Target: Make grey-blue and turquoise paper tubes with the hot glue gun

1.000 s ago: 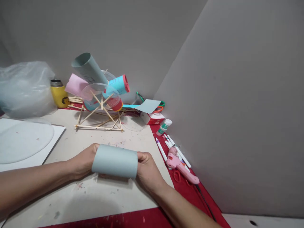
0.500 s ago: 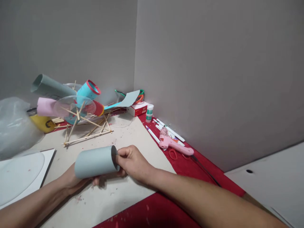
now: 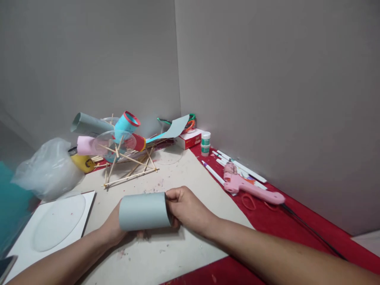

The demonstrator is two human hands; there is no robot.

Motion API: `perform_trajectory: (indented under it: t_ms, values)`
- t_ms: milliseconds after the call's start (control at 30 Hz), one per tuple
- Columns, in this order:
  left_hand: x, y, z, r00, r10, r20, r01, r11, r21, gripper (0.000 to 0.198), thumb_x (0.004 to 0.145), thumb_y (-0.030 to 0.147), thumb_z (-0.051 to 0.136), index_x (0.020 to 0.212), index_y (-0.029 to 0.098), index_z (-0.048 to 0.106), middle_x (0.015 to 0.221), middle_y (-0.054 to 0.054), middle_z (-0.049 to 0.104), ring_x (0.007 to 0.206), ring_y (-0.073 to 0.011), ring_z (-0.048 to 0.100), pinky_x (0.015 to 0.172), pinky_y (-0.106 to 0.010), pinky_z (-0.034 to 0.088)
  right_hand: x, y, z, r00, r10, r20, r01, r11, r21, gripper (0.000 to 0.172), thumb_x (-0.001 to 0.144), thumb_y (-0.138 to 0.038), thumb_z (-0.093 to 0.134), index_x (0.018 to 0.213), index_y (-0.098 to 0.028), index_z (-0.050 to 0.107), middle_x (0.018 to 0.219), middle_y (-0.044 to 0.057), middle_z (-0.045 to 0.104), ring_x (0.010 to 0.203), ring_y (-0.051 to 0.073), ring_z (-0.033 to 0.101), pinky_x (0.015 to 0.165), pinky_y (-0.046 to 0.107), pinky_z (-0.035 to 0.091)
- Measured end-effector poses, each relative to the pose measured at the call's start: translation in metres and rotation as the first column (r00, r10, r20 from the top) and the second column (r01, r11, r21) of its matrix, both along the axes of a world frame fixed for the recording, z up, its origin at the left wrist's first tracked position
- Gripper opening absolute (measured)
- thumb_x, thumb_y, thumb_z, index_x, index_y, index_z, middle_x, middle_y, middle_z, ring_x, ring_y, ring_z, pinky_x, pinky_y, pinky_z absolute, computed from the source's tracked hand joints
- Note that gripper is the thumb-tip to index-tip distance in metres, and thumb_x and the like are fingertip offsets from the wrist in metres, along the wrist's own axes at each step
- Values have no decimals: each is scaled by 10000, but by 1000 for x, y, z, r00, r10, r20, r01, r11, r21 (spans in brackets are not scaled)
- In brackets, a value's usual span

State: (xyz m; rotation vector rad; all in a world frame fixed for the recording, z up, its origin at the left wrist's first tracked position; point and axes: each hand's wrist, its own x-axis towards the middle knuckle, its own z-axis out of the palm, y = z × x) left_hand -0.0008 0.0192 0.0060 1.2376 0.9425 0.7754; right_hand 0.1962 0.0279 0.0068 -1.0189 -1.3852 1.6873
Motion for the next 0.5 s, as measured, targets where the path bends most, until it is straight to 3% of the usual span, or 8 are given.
perform_trajectory:
  t_ms: [133, 333, 500]
  values:
    - [3, -1, 5, 1000, -11, 4, 11, 1000, 5, 364, 636, 414, 767, 740, 69, 718, 511, -36, 603, 449, -129, 540, 436, -226, 461, -1, -3, 3, 1000, -7, -18, 7, 1000, -3, 169, 682, -257, 610, 573, -150, 682, 418, -35, 525, 401, 89, 460, 432, 203, 374]
    - [3, -2, 5, 1000, -11, -19, 11, 1000, -1, 353, 637, 424, 755, 605, 84, 665, 489, -44, 594, 456, -143, 556, 435, -225, 450, 0, -8, 9, 999, -12, -45, 15, 998, 69, 189, 709, -238, 611, 554, -162, 689, 438, -24, 562, 453, 129, 515, 486, 242, 419]
    - [2, -2, 2, 999, 14, -38, -13, 1000, 18, 272, 621, 353, 738, 633, 89, 677, 500, -30, 598, 444, -137, 550, 427, -224, 448, -1, -1, -1, 999, -17, -43, 16, 1000, -25, 142, 634, -199, 609, 506, -164, 658, 420, -37, 529, 410, 93, 455, 458, 216, 395]
